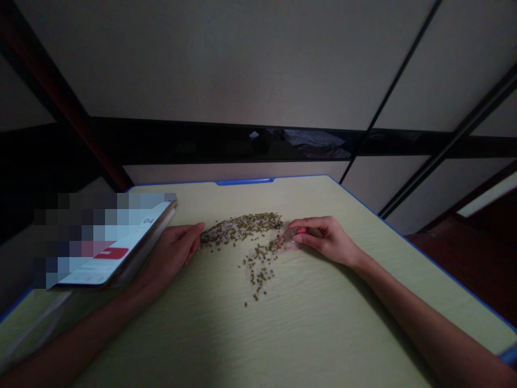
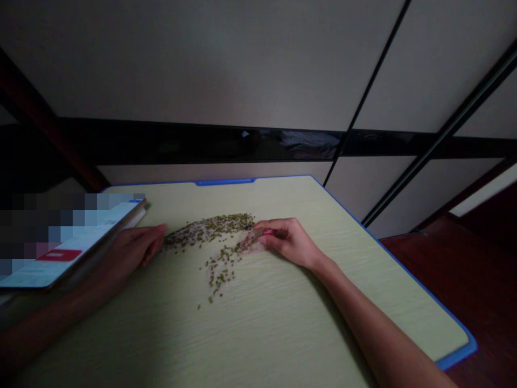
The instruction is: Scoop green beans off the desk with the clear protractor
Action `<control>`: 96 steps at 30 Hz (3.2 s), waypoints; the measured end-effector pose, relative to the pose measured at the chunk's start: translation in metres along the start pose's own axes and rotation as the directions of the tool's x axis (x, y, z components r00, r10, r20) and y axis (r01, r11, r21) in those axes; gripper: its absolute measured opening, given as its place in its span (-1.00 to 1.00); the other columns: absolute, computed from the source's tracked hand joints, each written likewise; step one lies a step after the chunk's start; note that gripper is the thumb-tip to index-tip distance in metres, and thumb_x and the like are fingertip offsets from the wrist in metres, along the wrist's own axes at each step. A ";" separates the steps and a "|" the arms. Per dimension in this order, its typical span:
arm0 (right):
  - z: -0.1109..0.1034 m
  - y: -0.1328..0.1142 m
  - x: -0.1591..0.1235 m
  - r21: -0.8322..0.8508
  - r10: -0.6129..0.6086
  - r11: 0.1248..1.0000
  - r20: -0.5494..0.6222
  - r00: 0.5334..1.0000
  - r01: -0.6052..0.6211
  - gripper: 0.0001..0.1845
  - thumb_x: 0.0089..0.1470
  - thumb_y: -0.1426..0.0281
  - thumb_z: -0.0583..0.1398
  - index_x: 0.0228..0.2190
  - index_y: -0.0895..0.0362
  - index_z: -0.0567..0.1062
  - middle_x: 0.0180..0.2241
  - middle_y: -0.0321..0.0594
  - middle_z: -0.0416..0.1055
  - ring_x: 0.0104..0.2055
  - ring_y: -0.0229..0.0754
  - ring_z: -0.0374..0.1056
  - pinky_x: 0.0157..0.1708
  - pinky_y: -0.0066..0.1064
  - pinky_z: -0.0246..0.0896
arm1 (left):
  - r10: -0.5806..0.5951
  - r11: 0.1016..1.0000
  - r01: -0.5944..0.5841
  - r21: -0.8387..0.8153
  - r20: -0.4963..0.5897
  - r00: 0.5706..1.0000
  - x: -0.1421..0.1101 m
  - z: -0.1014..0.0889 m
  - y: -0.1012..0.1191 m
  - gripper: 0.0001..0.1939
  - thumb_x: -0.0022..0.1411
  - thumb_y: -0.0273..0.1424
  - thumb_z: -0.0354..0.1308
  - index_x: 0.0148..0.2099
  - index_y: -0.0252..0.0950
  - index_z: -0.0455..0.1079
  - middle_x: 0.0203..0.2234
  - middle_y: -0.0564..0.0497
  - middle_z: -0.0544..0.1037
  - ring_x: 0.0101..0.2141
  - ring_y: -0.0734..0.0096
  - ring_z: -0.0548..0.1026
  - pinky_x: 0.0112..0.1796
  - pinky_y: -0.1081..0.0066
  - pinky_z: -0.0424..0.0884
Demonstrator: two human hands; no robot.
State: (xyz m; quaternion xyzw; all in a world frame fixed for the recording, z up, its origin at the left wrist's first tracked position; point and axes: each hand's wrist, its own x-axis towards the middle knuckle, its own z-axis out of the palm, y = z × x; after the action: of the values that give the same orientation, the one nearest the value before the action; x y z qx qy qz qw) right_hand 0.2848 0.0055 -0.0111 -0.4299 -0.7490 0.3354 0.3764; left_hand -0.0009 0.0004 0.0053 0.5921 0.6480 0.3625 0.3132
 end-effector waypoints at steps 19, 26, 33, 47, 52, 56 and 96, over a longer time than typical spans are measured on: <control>-0.002 -0.010 -0.002 0.002 0.024 1.000 0.083 0.996 -0.024 -0.77 -0.06 0.40 0.20 -0.32 0.23 0.55 -0.36 -0.13 0.50 -0.35 -0.17 0.37 -0.37 -0.36 0.27 | -0.005 1.000 0.005 -0.013 0.004 1.000 0.000 0.000 0.000 -0.57 0.08 -0.17 -0.05 -0.74 -0.24 0.08 -0.87 0.18 0.12 -0.71 0.51 0.13 -0.56 0.47 0.07; 0.001 -0.006 -0.001 -0.028 0.019 0.999 -0.006 1.000 -0.020 -0.73 -0.08 0.40 0.21 -0.29 0.25 0.54 -0.35 -0.12 0.52 -0.36 -0.17 0.37 -0.33 -0.34 0.26 | 0.012 1.000 -0.012 -0.024 0.005 1.000 0.000 0.000 -0.001 -0.56 0.08 -0.17 -0.05 -0.74 -0.24 0.07 -0.87 0.18 0.11 -0.71 0.52 0.13 -0.56 0.47 0.08; 0.005 -0.005 -0.001 -0.006 -0.023 1.000 -0.012 1.000 0.023 -0.75 -0.05 0.40 0.19 -0.29 0.24 0.54 -0.30 -0.11 0.51 -0.32 -0.17 0.39 -0.32 -0.38 0.26 | 0.008 1.000 -0.008 -0.003 -0.001 1.000 0.000 0.000 -0.001 -0.56 0.07 -0.17 -0.05 -0.75 -0.24 0.07 -0.87 0.18 0.11 -0.71 0.51 0.13 -0.56 0.47 0.08; 0.001 -0.010 -0.003 0.065 -0.039 0.997 0.103 0.994 0.032 -0.79 -0.05 0.40 0.21 -0.33 0.23 0.55 -0.35 -0.13 0.52 -0.35 -0.20 0.38 -0.40 -0.42 0.27 | 0.011 0.999 -0.011 -0.033 0.009 1.000 0.001 0.000 -0.003 -0.56 0.08 -0.17 -0.04 -0.74 -0.25 0.09 -0.87 0.19 0.11 -0.72 0.52 0.12 -0.57 0.47 0.07; 0.000 -0.010 -0.003 0.087 -0.039 0.996 0.113 0.993 0.029 -0.79 -0.05 0.41 0.21 -0.33 0.23 0.55 -0.36 -0.13 0.53 -0.37 -0.20 0.40 -0.40 -0.43 0.27 | 0.017 1.000 -0.017 -0.018 0.017 1.000 0.001 0.000 -0.003 -0.56 0.09 -0.19 -0.05 -0.74 -0.24 0.07 -0.86 0.19 0.11 -0.71 0.52 0.13 -0.55 0.46 0.09; -0.001 -0.007 -0.002 0.013 -0.029 1.000 0.063 0.998 0.028 -0.78 -0.06 0.42 0.21 -0.31 0.25 0.55 -0.34 -0.11 0.52 -0.34 -0.18 0.38 -0.36 -0.39 0.26 | 0.021 1.000 -0.021 -0.016 0.015 1.000 0.002 0.001 -0.003 -0.56 0.09 -0.19 -0.06 -0.75 -0.25 0.07 -0.86 0.18 0.11 -0.71 0.53 0.13 -0.56 0.47 0.08; 0.006 -0.010 -0.002 -0.051 -0.039 0.998 0.004 0.999 0.039 -0.76 -0.05 0.43 0.19 -0.31 0.25 0.54 -0.33 -0.11 0.52 -0.35 -0.18 0.39 -0.36 -0.39 0.24 | 0.031 0.999 -0.031 -0.010 -0.014 0.999 0.004 0.002 -0.007 -0.55 0.03 -0.10 -0.06 -0.76 -0.24 0.08 -0.88 0.19 0.11 -0.74 0.53 0.13 -0.58 0.48 0.08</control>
State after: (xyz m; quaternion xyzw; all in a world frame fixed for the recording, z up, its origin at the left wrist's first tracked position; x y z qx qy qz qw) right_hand 0.2762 -0.0021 -0.0065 -0.4243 -0.7661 0.3094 0.3706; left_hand -0.0032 0.0039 -0.0014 0.5978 0.6390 0.3748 0.3063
